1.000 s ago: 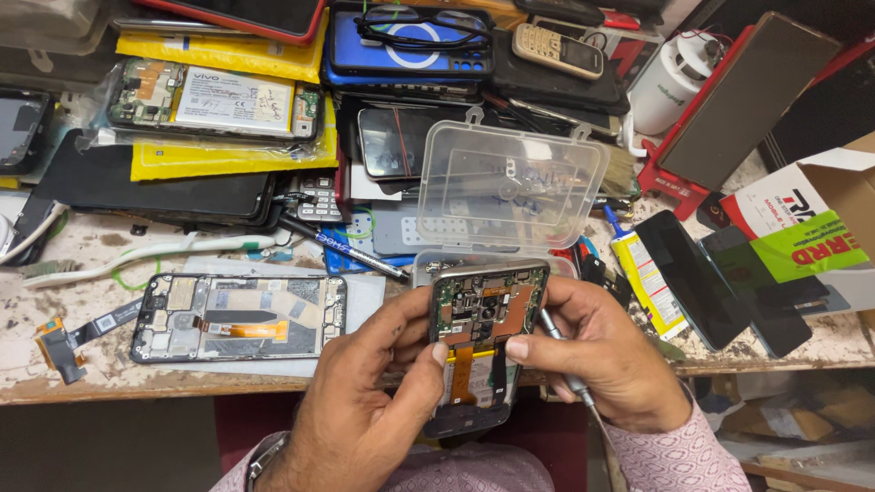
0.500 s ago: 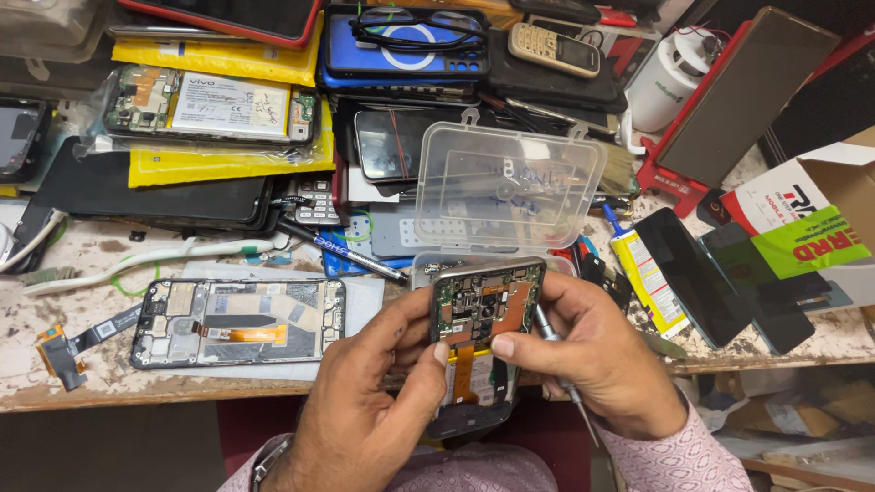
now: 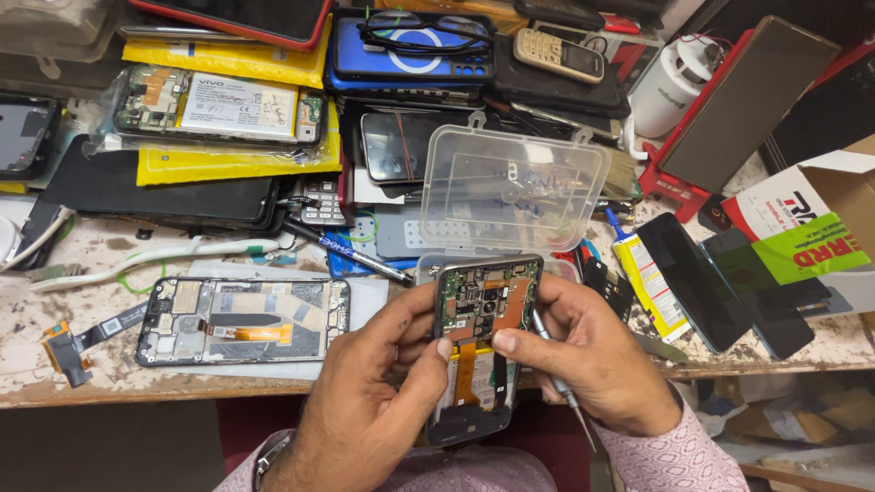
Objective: The person disassembles a mobile phone by removing the internal protective cover and then using a screwdriver to unscrew several fasteners from the circuit board.
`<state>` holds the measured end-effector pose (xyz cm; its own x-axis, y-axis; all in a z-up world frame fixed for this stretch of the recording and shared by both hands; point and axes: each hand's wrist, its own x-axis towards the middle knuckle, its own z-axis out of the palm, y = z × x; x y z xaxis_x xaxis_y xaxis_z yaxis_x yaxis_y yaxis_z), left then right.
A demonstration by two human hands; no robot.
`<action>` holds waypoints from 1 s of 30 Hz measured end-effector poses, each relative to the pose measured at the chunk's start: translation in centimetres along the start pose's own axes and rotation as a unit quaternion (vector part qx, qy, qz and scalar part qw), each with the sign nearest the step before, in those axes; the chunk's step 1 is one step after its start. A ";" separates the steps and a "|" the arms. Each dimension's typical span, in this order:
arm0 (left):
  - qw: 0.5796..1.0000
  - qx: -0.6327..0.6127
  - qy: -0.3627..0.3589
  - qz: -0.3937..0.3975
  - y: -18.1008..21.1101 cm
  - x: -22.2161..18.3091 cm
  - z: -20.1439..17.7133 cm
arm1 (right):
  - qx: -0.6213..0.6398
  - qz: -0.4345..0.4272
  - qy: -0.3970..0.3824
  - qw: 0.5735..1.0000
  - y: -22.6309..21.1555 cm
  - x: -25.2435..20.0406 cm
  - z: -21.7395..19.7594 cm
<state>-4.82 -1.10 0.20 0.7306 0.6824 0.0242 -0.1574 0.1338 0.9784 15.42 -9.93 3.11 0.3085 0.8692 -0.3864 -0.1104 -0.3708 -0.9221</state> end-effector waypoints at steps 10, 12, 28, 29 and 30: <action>0.998 -0.055 -0.023 0.012 0.1 0.1 -0.2 | -0.011 -0.011 0.014 1.000 1.1 0.2 -0.4; 0.999 -0.045 -0.022 0.009 0.1 0.2 -0.1 | -0.001 -0.011 0.027 1.000 1.2 0.0 -0.3; 1.000 -0.009 0.006 0.012 0.0 0.0 1.2 | -0.037 -0.045 0.051 0.997 -0.1 -1.7 1.0; 1.000 -0.002 0.012 0.023 -0.2 0.0 1.3 | -0.033 -0.044 0.054 0.997 -0.1 -1.6 1.2; 1.000 -0.003 0.013 0.014 -0.5 0.0 1.2 | -0.028 -0.043 0.061 0.997 0.0 -1.7 1.3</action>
<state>-3.96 -2.00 0.00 0.7088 0.7038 0.0468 -0.1817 0.1181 0.9762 13.72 -10.97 3.75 0.4281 0.8535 -0.2969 -0.0258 -0.3169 -0.9481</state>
